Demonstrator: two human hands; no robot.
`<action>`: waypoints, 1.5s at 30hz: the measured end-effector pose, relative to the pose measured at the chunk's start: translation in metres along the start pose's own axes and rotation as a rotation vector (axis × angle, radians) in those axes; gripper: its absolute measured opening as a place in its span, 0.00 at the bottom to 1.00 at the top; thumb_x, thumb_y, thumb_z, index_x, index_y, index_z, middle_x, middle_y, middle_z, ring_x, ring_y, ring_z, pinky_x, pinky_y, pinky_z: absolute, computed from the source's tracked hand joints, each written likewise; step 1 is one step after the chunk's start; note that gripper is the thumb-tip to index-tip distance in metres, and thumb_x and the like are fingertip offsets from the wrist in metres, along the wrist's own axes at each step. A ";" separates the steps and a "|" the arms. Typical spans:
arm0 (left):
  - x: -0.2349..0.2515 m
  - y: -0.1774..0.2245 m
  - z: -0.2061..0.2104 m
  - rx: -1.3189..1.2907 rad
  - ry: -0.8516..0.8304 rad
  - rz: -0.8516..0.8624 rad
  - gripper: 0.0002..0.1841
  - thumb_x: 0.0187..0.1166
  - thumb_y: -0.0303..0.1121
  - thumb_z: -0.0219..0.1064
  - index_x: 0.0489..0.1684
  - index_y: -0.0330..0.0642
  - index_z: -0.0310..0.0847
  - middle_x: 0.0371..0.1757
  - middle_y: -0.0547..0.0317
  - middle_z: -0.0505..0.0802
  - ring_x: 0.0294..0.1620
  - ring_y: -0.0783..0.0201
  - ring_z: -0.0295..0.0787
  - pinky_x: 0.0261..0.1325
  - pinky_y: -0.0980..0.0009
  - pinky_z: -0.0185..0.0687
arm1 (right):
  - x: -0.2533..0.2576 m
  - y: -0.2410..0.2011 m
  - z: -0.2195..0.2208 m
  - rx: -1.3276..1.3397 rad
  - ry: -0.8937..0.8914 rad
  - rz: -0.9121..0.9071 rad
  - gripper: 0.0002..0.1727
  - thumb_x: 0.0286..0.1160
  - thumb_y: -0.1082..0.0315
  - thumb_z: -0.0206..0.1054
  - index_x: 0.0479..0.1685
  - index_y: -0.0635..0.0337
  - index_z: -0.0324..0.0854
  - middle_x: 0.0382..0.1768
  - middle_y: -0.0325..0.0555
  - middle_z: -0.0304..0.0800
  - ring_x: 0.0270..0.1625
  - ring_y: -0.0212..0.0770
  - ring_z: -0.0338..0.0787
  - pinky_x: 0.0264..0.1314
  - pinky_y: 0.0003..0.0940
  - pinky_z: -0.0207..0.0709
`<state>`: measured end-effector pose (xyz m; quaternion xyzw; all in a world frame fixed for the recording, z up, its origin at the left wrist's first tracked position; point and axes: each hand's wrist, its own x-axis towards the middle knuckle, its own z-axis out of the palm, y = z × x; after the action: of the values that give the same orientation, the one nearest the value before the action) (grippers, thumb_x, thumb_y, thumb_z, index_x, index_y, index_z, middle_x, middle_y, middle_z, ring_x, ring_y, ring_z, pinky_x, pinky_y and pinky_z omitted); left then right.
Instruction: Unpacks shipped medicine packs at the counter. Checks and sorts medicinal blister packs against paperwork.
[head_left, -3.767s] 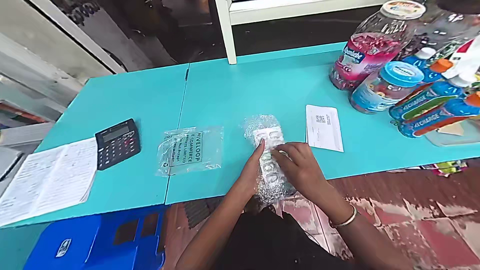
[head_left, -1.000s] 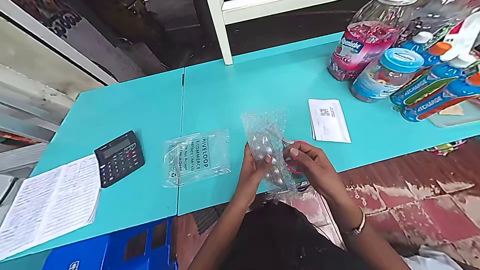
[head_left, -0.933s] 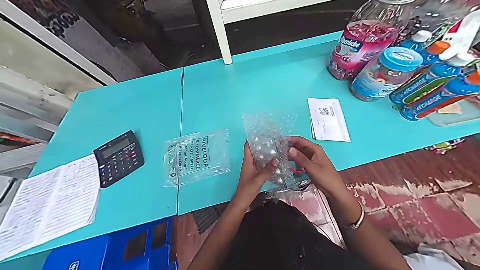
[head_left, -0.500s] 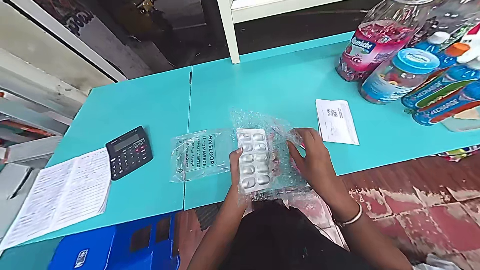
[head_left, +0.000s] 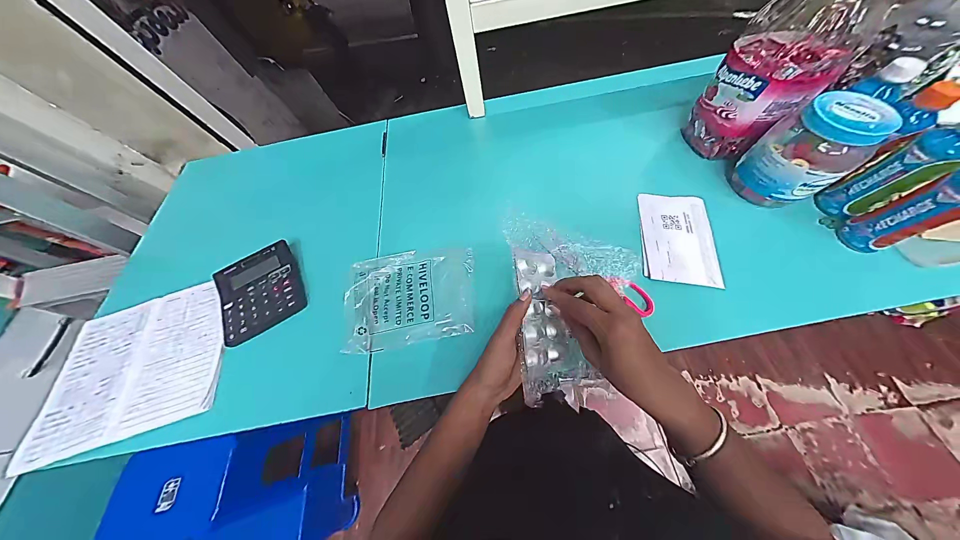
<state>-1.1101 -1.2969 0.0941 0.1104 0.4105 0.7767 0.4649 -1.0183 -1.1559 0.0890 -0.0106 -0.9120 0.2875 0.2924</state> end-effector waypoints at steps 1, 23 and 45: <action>-0.001 0.000 0.001 0.021 0.003 -0.022 0.21 0.91 0.42 0.38 0.61 0.43 0.75 0.47 0.64 0.95 0.51 0.72 0.93 0.58 0.72 0.90 | 0.000 0.003 0.001 -0.038 -0.002 -0.044 0.13 0.82 0.70 0.63 0.53 0.59 0.93 0.48 0.51 0.92 0.50 0.42 0.90 0.57 0.27 0.83; -0.021 0.018 -0.053 0.042 -0.486 -0.472 0.07 0.72 0.38 0.72 0.43 0.61 0.94 0.40 0.74 0.96 0.41 0.81 0.92 0.48 0.81 0.87 | 0.000 0.062 -0.036 1.598 -0.769 0.252 0.18 0.86 0.53 0.60 0.57 0.51 0.91 0.12 0.15 0.74 0.15 0.13 0.69 0.21 0.11 0.65; 0.015 0.020 -0.089 0.582 -1.167 0.116 0.35 0.73 0.56 0.71 0.71 0.36 0.78 0.72 0.60 0.84 0.74 0.77 0.73 0.76 0.76 0.69 | 0.005 0.033 -0.041 1.105 -0.818 0.185 0.14 0.72 0.59 0.78 0.50 0.55 0.88 0.23 0.20 0.82 0.23 0.12 0.73 0.24 0.09 0.64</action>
<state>-1.1802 -1.3367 0.0484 0.6572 0.2776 0.4700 0.5198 -1.0052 -1.1058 0.1010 0.1716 -0.6642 0.7144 -0.1380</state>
